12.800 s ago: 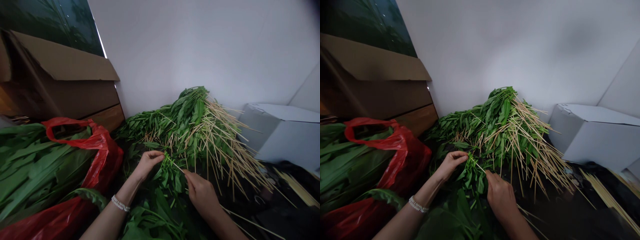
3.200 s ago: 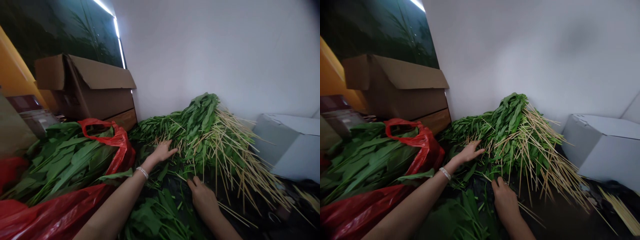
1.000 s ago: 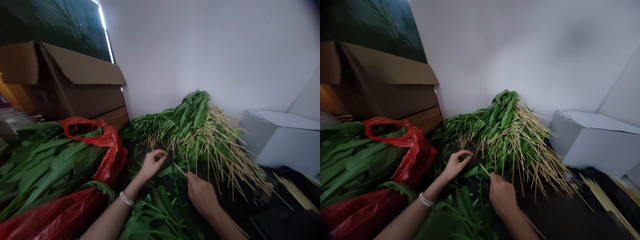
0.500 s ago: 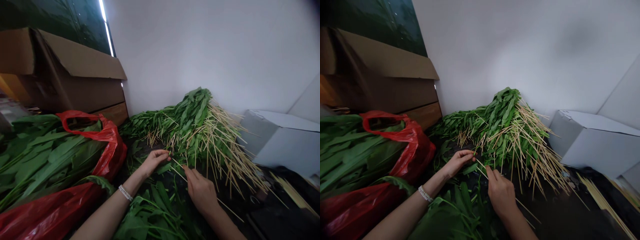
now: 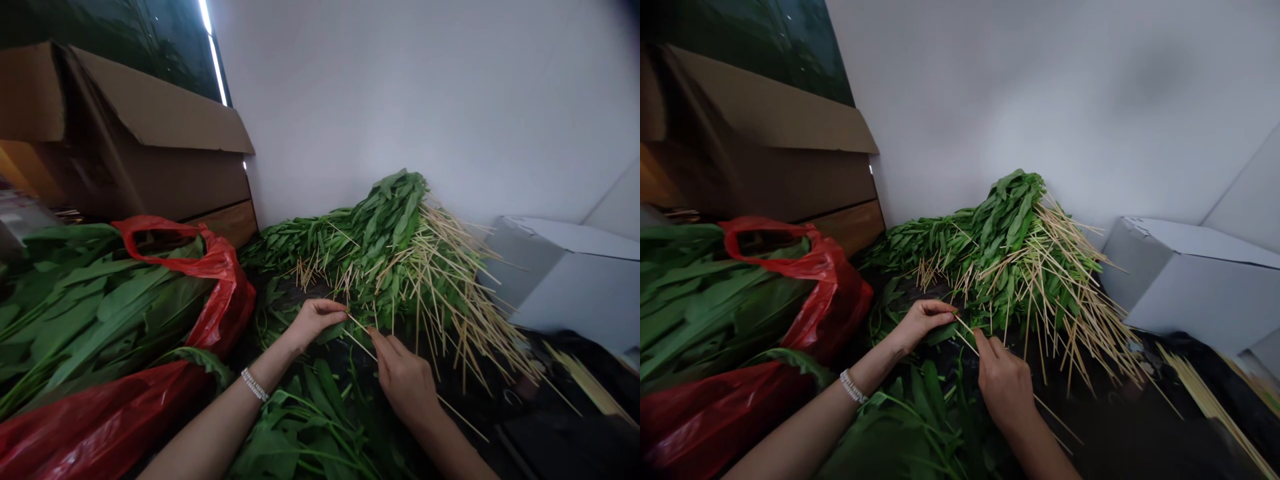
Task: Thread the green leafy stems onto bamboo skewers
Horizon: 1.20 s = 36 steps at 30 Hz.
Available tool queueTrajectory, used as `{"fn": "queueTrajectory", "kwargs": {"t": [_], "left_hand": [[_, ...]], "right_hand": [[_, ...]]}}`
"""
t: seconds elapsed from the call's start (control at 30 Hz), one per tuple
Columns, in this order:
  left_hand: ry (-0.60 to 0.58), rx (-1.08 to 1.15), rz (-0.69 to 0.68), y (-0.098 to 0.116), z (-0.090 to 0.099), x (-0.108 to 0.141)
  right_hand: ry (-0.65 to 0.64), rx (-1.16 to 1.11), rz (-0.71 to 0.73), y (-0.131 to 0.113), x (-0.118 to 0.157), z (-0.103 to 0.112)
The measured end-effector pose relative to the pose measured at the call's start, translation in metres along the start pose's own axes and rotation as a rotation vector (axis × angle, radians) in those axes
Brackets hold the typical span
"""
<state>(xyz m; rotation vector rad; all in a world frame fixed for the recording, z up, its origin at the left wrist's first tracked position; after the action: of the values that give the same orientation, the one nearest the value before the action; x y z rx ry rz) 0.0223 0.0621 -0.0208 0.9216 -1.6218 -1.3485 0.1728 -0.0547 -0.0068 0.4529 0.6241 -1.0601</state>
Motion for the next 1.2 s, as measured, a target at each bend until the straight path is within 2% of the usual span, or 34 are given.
{"fn": "queueTrajectory", "kwargs": {"t": [0.27, 0.53, 0.87, 1.1, 1.2], "left_hand": [[0.023, -0.024, -0.018, 0.0, 0.0, 0.0], [0.073, -0.179, -0.125, 0.009, -0.004, 0.002], [-0.058, -0.023, -0.018, 0.008, -0.004, 0.004], [-0.114, -0.032, -0.023, 0.008, -0.009, 0.005], [-0.167, -0.054, -0.028, 0.005, -0.017, 0.007]], "right_hand": [[-0.03, -0.032, -0.023, 0.001, 0.002, -0.005], [-0.016, -0.107, -0.064, 0.002, 0.004, -0.011], [0.03, -0.194, -0.012, -0.004, 0.006, -0.007], [0.043, -0.221, -0.002, -0.004, 0.007, -0.008], [0.034, -0.221, 0.006, -0.006, 0.005, -0.009]]}}
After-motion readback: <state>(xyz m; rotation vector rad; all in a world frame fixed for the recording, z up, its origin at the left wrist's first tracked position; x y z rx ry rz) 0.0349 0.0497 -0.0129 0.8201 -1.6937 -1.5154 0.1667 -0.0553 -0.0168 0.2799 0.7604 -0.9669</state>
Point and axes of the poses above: each hand's wrist, its own x-axis away from the middle knuckle, its own z-axis out of the back of the hand, y = z × x, the point moved 6 cm from there along -x, towards the middle knuckle, and after that the axes turned 11 degrees about z, right-handed, at the moved point
